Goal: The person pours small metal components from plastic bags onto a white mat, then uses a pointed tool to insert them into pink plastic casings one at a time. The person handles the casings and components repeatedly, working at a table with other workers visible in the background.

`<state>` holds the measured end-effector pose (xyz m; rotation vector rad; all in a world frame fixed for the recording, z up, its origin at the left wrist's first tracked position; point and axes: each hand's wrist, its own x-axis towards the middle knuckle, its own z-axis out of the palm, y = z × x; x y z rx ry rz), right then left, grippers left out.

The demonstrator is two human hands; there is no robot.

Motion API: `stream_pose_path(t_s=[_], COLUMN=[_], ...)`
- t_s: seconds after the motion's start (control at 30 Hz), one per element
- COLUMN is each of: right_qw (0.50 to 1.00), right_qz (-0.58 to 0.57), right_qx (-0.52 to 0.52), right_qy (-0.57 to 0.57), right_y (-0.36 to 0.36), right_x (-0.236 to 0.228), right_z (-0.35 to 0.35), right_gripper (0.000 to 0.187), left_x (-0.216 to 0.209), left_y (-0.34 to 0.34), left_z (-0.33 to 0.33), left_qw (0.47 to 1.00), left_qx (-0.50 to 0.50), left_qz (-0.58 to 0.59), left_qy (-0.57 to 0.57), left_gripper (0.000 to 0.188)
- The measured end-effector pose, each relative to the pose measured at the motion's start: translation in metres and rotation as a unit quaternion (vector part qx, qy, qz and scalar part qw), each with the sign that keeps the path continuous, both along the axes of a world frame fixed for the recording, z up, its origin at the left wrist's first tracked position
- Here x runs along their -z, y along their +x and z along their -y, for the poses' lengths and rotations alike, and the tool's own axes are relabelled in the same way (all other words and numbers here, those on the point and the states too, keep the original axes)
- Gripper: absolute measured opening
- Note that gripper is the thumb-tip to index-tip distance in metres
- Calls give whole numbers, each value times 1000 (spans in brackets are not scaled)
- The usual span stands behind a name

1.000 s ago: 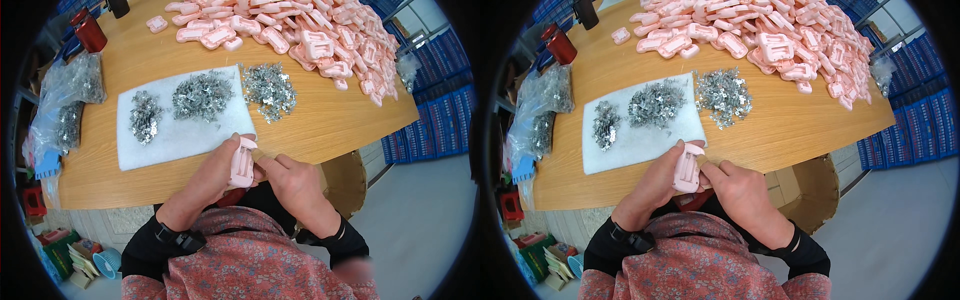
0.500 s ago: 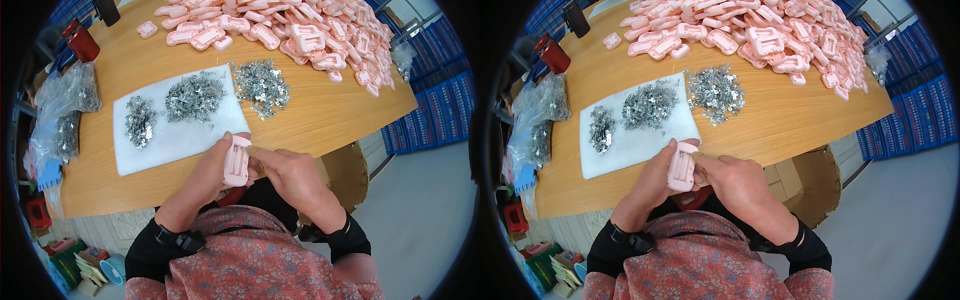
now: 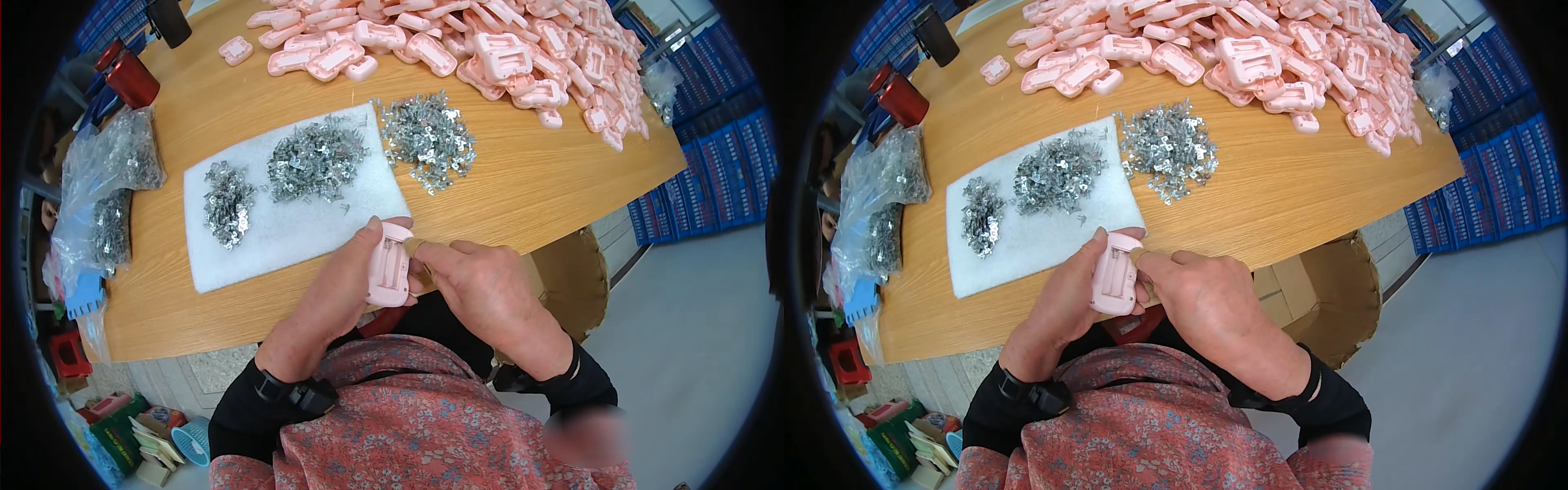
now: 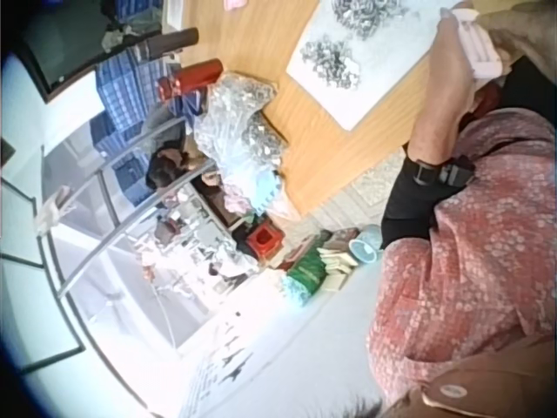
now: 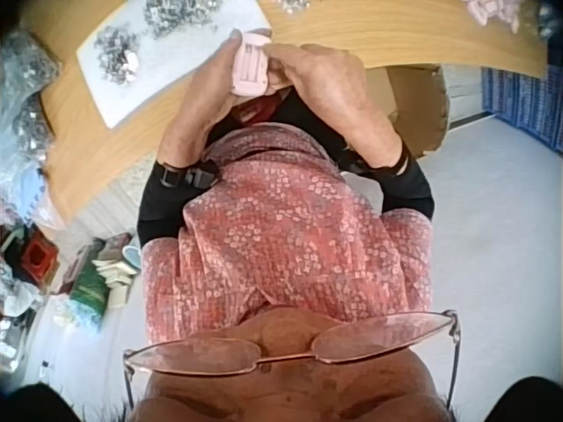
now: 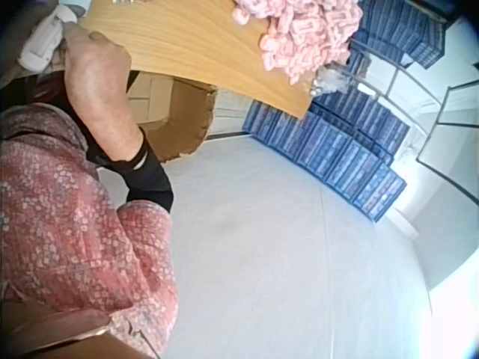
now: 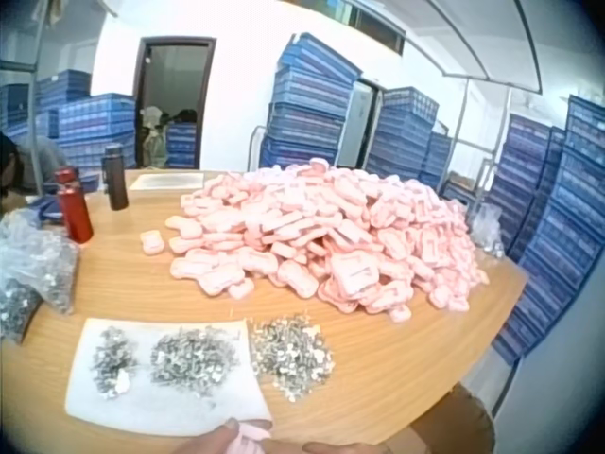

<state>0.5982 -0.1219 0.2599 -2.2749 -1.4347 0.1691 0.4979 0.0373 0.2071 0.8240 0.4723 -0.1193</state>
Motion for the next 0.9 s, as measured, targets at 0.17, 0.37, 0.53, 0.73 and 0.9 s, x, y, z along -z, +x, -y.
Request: stream_pose_path(t_s=[0.17,0.37,0.53,0.73,0.9], right_qw=[1000,998,998,998,998], right_qz=[-20,-61,-52,-33,-36], right_qx=[-13,-13,-17,-26,-28], right_qy=[-16,31,26,38,40], right_y=[3,9,9,11,11], right_x=[-3,-4,-8,-2,0], right_z=[0,1,-3,-6,-7], right_gripper=[14,25,27,22,23], left_x=[0,-3,2,-1,0], left_y=[2,2,1,1,0], left_z=[8,-1,-5,-5,-7], left_qw=[997,999,999,999,998], left_qx=[-3,-12,3,9,18], left_qz=[1,-16,-2,-6,11], left_qy=[71,-32,-47,-37,-59], left_gripper=[56,56,57,58,56])
